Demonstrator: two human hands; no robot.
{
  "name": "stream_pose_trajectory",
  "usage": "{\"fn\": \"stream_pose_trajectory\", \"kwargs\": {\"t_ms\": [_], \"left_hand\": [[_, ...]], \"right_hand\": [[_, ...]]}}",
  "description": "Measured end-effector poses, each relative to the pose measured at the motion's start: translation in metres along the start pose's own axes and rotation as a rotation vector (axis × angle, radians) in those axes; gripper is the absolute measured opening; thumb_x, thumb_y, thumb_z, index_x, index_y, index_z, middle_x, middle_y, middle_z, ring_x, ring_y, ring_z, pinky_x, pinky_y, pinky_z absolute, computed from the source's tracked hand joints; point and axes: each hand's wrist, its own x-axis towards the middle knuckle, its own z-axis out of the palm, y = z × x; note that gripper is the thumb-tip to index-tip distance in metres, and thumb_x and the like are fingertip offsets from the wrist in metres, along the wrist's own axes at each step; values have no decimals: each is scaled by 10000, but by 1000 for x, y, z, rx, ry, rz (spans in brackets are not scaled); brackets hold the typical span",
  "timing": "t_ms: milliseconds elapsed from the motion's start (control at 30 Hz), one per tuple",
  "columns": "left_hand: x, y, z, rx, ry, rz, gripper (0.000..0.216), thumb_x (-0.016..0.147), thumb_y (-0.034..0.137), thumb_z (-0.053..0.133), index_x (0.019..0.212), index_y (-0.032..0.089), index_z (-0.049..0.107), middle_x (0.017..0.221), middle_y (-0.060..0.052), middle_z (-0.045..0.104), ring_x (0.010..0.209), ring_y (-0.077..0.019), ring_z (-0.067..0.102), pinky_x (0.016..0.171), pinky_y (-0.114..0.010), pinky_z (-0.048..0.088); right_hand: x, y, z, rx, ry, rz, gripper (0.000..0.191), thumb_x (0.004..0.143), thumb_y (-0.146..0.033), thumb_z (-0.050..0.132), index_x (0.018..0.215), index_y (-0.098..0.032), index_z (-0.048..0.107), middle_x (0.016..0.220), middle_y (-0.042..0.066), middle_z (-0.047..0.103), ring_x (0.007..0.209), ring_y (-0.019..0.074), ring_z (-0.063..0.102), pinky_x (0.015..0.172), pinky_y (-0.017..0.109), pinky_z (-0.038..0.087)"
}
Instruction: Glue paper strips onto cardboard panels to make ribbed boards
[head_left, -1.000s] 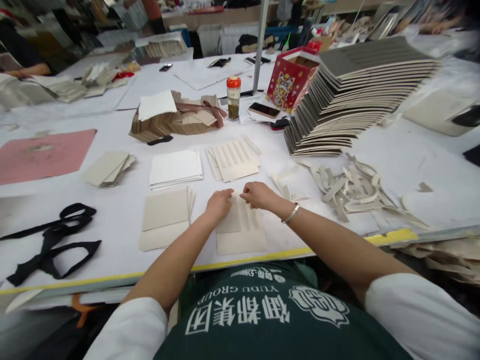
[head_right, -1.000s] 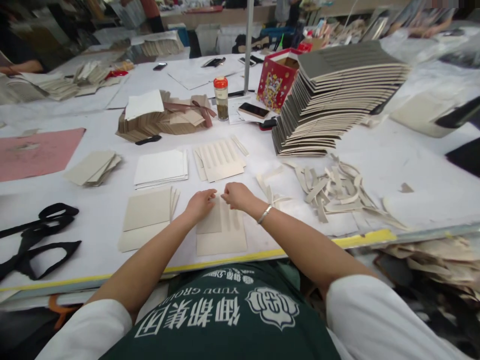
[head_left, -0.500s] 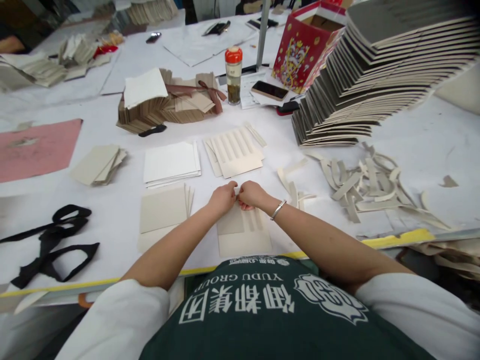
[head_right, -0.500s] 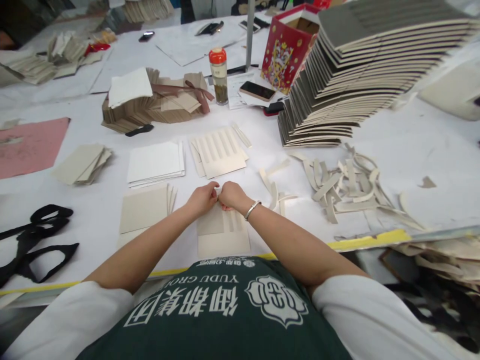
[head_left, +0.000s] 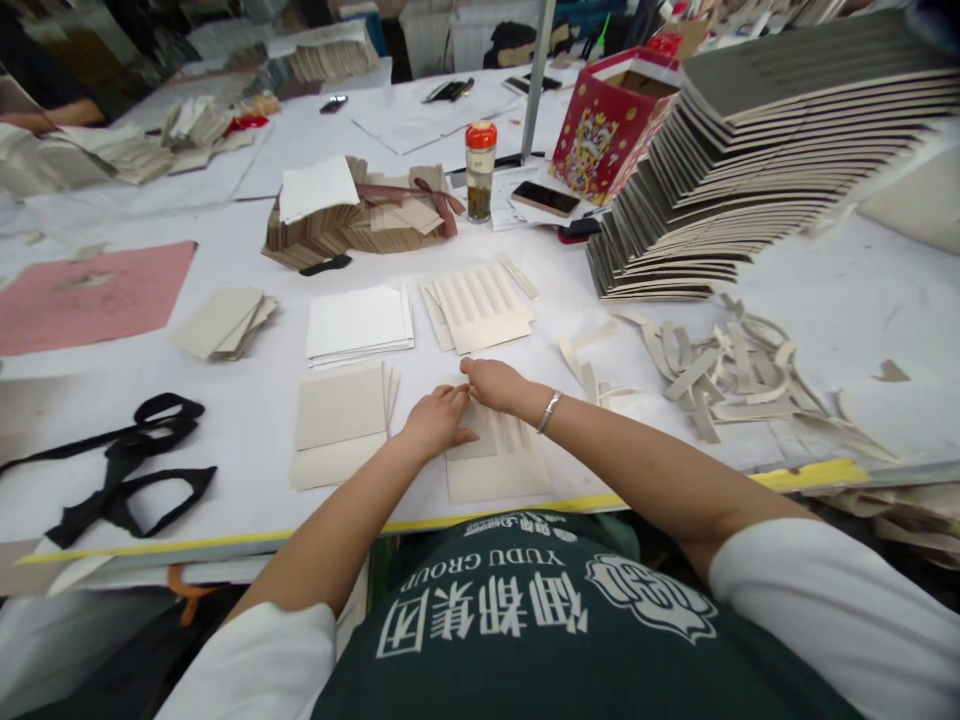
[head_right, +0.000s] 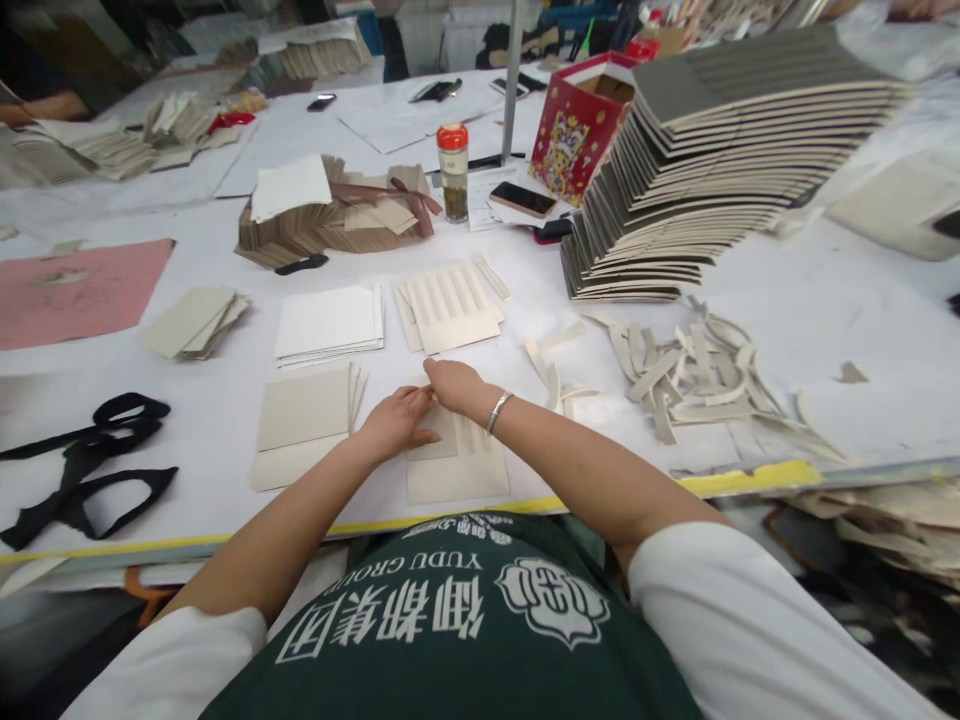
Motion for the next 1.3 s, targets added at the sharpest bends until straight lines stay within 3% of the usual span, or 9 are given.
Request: {"fn": "stream_pose_trajectory", "kwargs": {"t_ms": [200,367,600,733,867,967,1133,1200,1300], "left_hand": [[1,5,-3,-39,-7,-100,560,628,411,673,1063,129,463,1061,-112,574,1061,-261,456,877,-338,402],[-5,-1,-3,-154,-42,-41,755,560,396,707,1187,143,371,1163,-97,514,1156,-254,384,931,-315,361],[0,9,-1,-78,-209,-39,770,613,317,677,1288,227,317,1404,-114,254,1277,-297,224,1009,-381,245],[0,12,0,-35,-255,-36,703,659,325,636,1289,260,330,1436,-98,172,1299,-305,163,1013,-411,225],[-11,6,-1,-61,-210,-17,742,666,327,628,1312,189,291,1432,-123,170,1306,-272,156,1031,-372,212],[-17,0,1,-146,-83,-58,641,744,276,538,1317,164,271,1399,-102,279,1279,-201,261,1027,-321,249],[-7,-5,2,-173,124,-230,414,770,130,432,1180,179,458,1188,-45,545,1087,-182,482,935,-309,374],[3,-6,-2,-146,122,-254,403,740,115,458,1136,179,494,1093,-35,598,1013,-205,512,873,-322,412],[18,-7,-12,-107,51,-259,403,696,101,498,1089,185,522,994,-32,630,947,-220,532,797,-314,432]], "right_hand": [[-10,-8,7,4,-25,22,264,778,-178,468,1016,-65,451,914,166,627,857,235,590,672,275,417],[-37,-17,2,170,3,91,276,771,-139,447,1044,-96,438,874,105,643,759,168,603,631,228,409],[-136,-62,39,330,-427,-89,208,700,-107,491,903,-130,530,777,68,641,668,148,574,588,221,388],[-159,-64,50,544,-543,-108,114,689,-132,530,803,-141,537,733,27,611,610,103,524,547,194,374],[-154,-41,27,783,-563,-149,89,694,-159,520,782,-150,524,655,-27,539,536,67,469,510,182,367],[-144,0,-9,875,-550,-54,152,729,-210,509,869,-154,505,588,-52,492,463,65,452,477,191,379],[-99,66,-55,204,-66,407,161,725,-121,497,877,-101,545,757,96,603,643,153,568,575,246,404],[-73,64,-53,0,90,439,167,747,-151,492,887,-96,565,862,142,616,748,184,584,624,256,403],[-34,33,-32,154,-15,279,189,794,-262,470,836,-131,599,766,75,649,652,135,595,593,208,403]]}}
